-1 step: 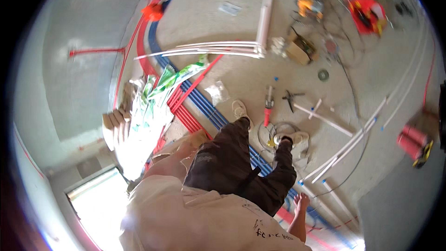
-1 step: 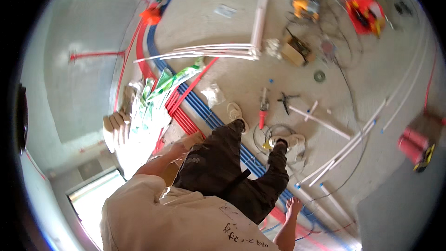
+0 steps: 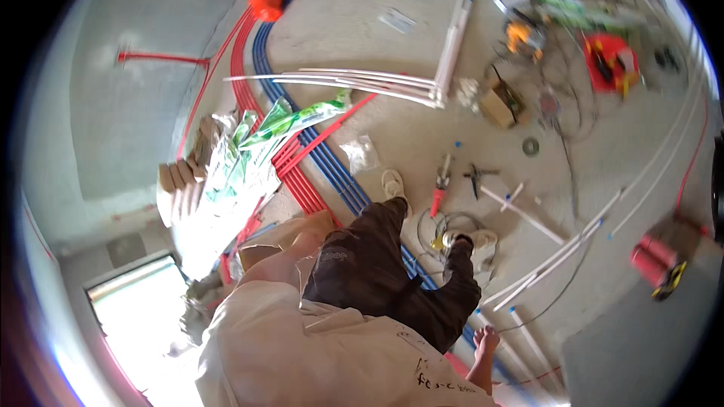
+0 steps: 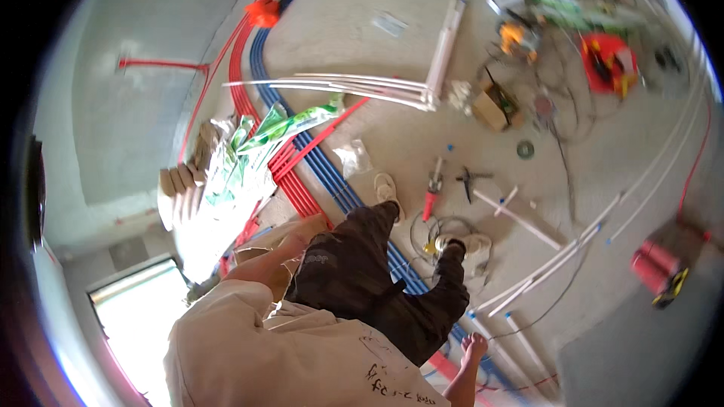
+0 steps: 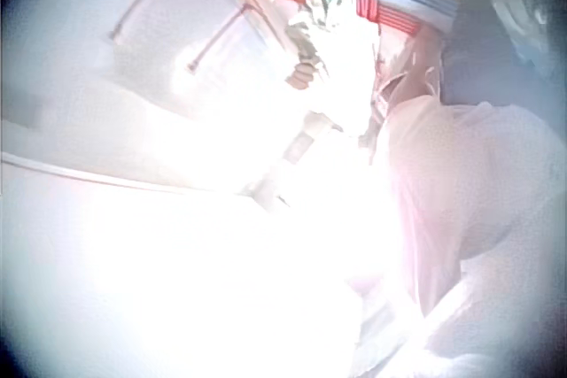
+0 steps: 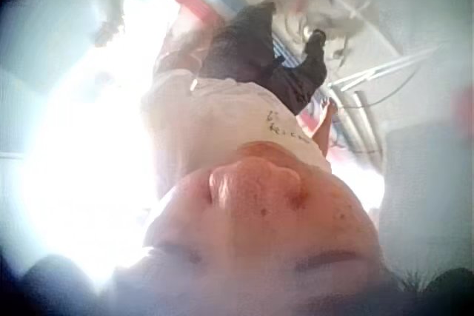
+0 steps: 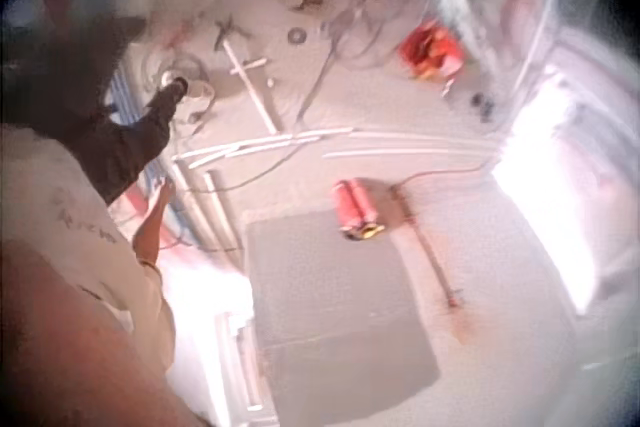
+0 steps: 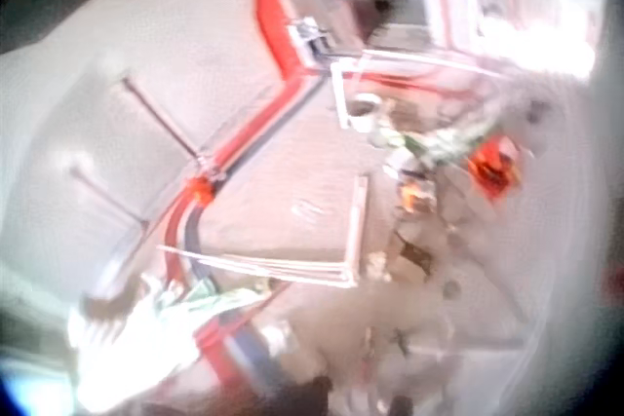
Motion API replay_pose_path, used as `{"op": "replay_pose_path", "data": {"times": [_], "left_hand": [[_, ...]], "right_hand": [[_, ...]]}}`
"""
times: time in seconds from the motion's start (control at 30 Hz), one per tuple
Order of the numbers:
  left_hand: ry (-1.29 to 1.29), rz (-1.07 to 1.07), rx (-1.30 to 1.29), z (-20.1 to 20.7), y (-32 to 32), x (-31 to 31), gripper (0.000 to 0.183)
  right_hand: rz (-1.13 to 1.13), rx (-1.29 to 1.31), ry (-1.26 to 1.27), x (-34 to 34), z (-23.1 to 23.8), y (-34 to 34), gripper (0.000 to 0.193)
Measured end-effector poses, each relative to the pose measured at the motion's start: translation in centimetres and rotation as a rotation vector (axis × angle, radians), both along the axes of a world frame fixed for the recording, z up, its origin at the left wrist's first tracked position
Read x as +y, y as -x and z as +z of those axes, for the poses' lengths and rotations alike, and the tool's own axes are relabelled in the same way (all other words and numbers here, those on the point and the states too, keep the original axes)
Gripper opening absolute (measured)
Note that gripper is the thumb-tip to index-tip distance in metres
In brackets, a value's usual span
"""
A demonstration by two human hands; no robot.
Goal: The person measures and cuts white PVC pipes using a tape measure and a pipe cutter. They then retrieve white plastic fittings from a cardboard box and connect the cut pipes to the fittings to assemble a structure.
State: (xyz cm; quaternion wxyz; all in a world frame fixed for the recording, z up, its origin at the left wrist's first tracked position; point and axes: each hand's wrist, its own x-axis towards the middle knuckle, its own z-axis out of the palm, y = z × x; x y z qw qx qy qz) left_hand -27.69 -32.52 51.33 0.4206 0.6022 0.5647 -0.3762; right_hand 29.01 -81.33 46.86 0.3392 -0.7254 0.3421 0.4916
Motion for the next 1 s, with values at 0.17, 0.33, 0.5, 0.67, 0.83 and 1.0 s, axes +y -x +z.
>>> {"op": "replay_pose_path", "data": {"times": [0.17,0.33,0.5,0.67,0.83,1.0], "left_hand": [[-0.32,0.377,-0.393,0.3,-0.9,1.5,0.015],[-0.286,1.103,-0.133,3.9,2.5,6.5,0.02],[-0.336,1.272,-0.236,-0.4,3.9,11.3,0.024],[-0.33,1.208,-0.199,1.5,5.4,9.5,0.024],[-0.081,1.333,0.084,4.4,8.4,6.1,0.032],[-0.137,1.881,0.135,3.5,8.9,1.9,0.026]], "right_hand": [[0.33,-0.054,0.14,9.2,9.0,-3.8,0.026],[0.686,0.036,0.078,19.5,10.3,-1.9,0.025],[1.341,-0.061,0.021,33.0,13.0,2.8,0.023],[1.077,0.047,0.107,43.7,8.5,2.1,0.019],[1.2,-0.044,0.004,65.2,0.4,5.6,0.025],[1.395,-0.058,-0.26,85.3,-2.4,17.6,0.028]]}}
